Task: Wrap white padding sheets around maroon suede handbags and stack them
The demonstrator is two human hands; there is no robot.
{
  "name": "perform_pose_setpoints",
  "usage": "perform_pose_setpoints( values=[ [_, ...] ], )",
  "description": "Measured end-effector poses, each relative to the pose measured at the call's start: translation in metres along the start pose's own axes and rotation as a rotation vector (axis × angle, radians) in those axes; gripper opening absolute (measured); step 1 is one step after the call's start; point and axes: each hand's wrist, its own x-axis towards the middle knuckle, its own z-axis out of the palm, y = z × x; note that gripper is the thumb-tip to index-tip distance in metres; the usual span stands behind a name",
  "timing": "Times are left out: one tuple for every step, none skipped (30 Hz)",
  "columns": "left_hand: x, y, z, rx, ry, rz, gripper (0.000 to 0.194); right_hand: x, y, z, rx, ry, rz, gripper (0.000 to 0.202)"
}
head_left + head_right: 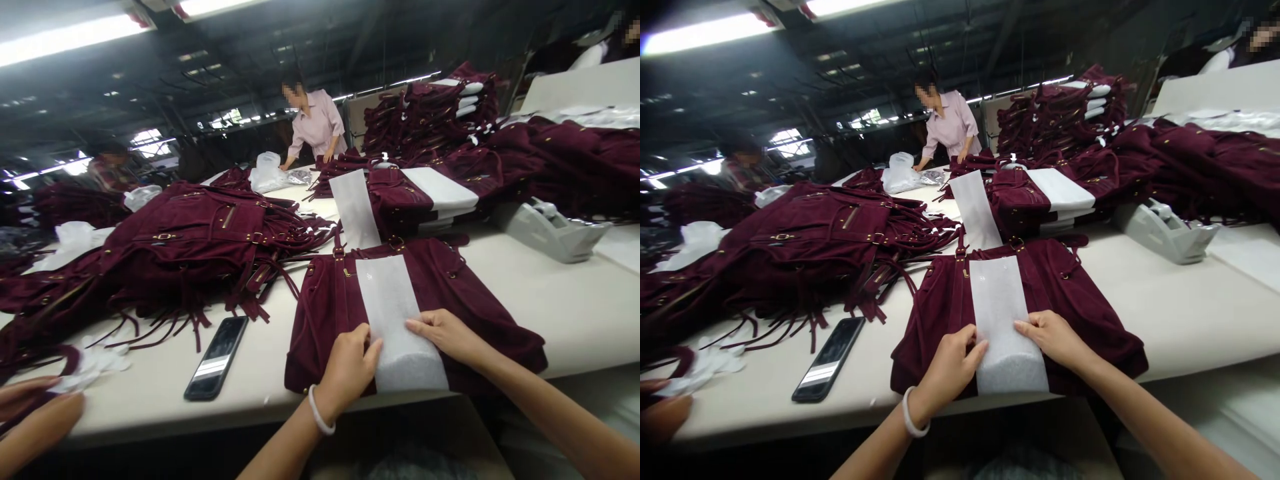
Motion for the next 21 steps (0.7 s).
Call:
perform_pose_setpoints(
  values=[
    [0.007,-0.005,0.005,0.046,0.024,-0.021,0.019,0.000,-0.001,0.000,-0.051,0.011,0.002,0.051],
    [0.012,-0.010,0.008,0.062,0.033,-0.042,0.021,-0.001,-0.003,-0.001,-0.102,0.015,0.004,0.049],
    [0.016,-0.013,0.011,0.051,0.033,-0.064,0.022,-0.001,-0.006,-0.003,-0.157,0.010,0.001,0.047],
    [0.019,-0.016,0.013,0.023,0.034,-0.088,0.022,-0.001,-0.010,-0.006,-0.223,0.000,-0.010,0.046],
    [0.019,-0.019,0.014,-0.016,0.041,-0.114,0.022,0.001,-0.016,-0.011,-0.299,0.000,-0.034,0.045],
    [0.019,-0.020,0.015,-0.063,0.054,-0.138,0.021,0.004,-0.024,-0.017,-0.380,0.021,-0.072,0.044],
    [0.018,-0.022,0.016,-0.114,0.067,-0.155,0.021,0.010,-0.032,-0.024,-0.459,0.071,-0.124,0.041],
    [0.016,-0.023,0.018,-0.162,0.077,-0.163,0.020,0.019,-0.042,-0.032,-0.527,0.148,-0.188,0.037],
    [0.013,-0.024,0.019,-0.204,0.087,-0.163,0.018,0.030,-0.051,-0.042,-0.577,0.244,-0.263,0.034],
    [0.011,-0.024,0.021,-0.236,0.100,-0.158,0.016,0.043,-0.061,-0.051,-0.606,0.348,-0.340,0.034],
    [0.010,-0.025,0.023,-0.259,0.116,-0.155,0.014,0.060,-0.071,-0.061,-0.624,0.445,-0.413,0.038],
    [0.008,-0.026,0.025,-0.276,0.129,-0.158,0.012,0.079,-0.081,-0.071,-0.640,0.527,-0.478,0.044],
    [0.008,-0.027,0.027,-0.293,0.137,-0.167,0.010,0.100,-0.090,-0.080,-0.657,0.590,-0.529,0.051],
    [0.008,-0.028,0.028,-0.314,0.139,-0.182,0.009,0.122,-0.099,-0.088,-0.675,0.641,-0.565,0.057],
    [0.008,-0.030,0.028,-0.339,0.139,-0.198,0.008,0.145,-0.108,-0.096,-0.694,0.674,-0.592,0.063],
    [0.009,-0.031,0.028,-0.369,0.137,-0.212,0.009,0.168,-0.116,-0.102,-0.705,0.691,-0.613,0.068],
    [0.009,-0.033,0.028,-0.401,0.137,-0.223,0.009,0.190,-0.124,-0.106,-0.705,0.692,-0.630,0.072],
    [0.010,-0.034,0.028,-0.433,0.138,-0.232,0.010,0.209,-0.131,-0.109,-0.688,0.688,-0.639,0.076],
    [0.010,-0.034,0.028,-0.463,0.140,-0.244,0.010,0.227,-0.138,-0.111,-0.652,0.672,-0.647,0.079],
    [0.011,-0.035,0.027,-0.491,0.139,-0.259,0.011,0.241,-0.143,-0.110,-0.597,0.646,-0.664,0.079],
    [0.011,-0.034,0.027,-0.518,0.136,-0.273,0.012,0.252,-0.148,-0.108,-0.518,0.605,-0.659,0.076]
  ],
)
